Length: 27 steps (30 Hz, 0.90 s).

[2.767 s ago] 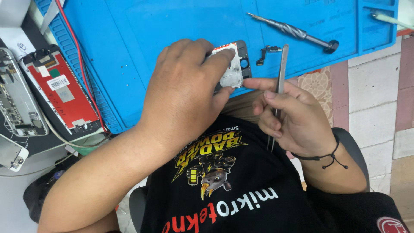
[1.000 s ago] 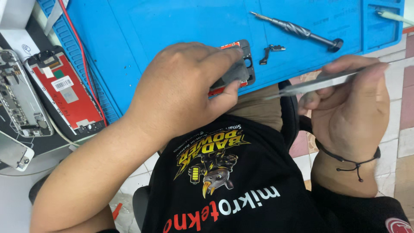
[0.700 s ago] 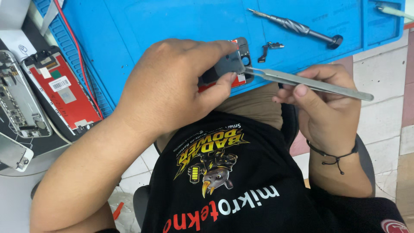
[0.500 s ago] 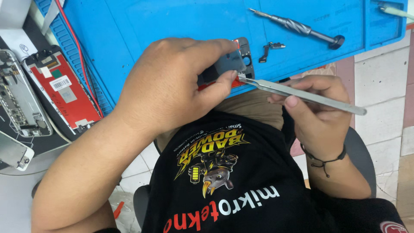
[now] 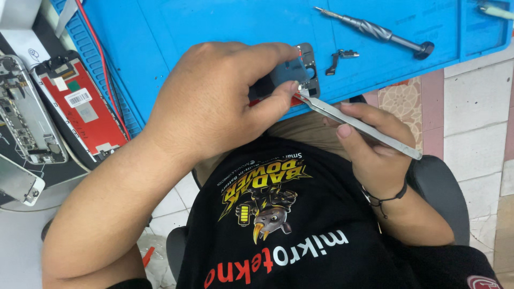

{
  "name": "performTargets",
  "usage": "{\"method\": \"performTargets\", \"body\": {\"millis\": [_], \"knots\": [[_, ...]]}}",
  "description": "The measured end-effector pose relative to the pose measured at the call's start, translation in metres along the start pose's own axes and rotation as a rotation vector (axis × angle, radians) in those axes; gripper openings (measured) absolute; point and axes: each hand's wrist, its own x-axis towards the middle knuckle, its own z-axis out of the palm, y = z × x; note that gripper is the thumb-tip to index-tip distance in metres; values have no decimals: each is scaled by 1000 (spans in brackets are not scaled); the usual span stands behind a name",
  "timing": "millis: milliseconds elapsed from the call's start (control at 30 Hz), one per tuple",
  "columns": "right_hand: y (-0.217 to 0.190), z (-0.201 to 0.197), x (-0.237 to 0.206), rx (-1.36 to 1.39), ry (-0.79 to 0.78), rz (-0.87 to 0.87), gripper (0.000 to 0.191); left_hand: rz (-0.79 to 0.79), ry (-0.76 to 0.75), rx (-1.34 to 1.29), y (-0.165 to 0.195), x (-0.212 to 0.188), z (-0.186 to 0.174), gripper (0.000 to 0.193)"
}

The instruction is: The person works on a disassembled smartphone on a blue repair mat, pressing and aligning the display assembly onto the phone frame and fitting its edges by hand. They reposition the phone several times, then pick up a screwdriver and drive a screw into the device.

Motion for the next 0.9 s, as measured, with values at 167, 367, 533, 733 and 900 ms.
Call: {"method": "performTargets", "body": {"millis": [167, 367, 533, 733, 900], "knots": [[9, 2, -2, 153, 9, 15, 28, -3, -13, 23, 2, 1, 0, 33], [16, 1, 2, 300, 2, 28, 26, 12, -13, 33, 3, 3, 1, 32], [17, 2, 4, 334, -6, 46, 23, -4, -23, 38, 4, 4, 1, 31], [16, 4, 3, 310, -6, 64, 22, 6, -24, 45, 5, 5, -1, 28], [17, 6, 4, 323, -7, 66, 22, 1, -15, 34, 4, 5, 0, 28]]}}
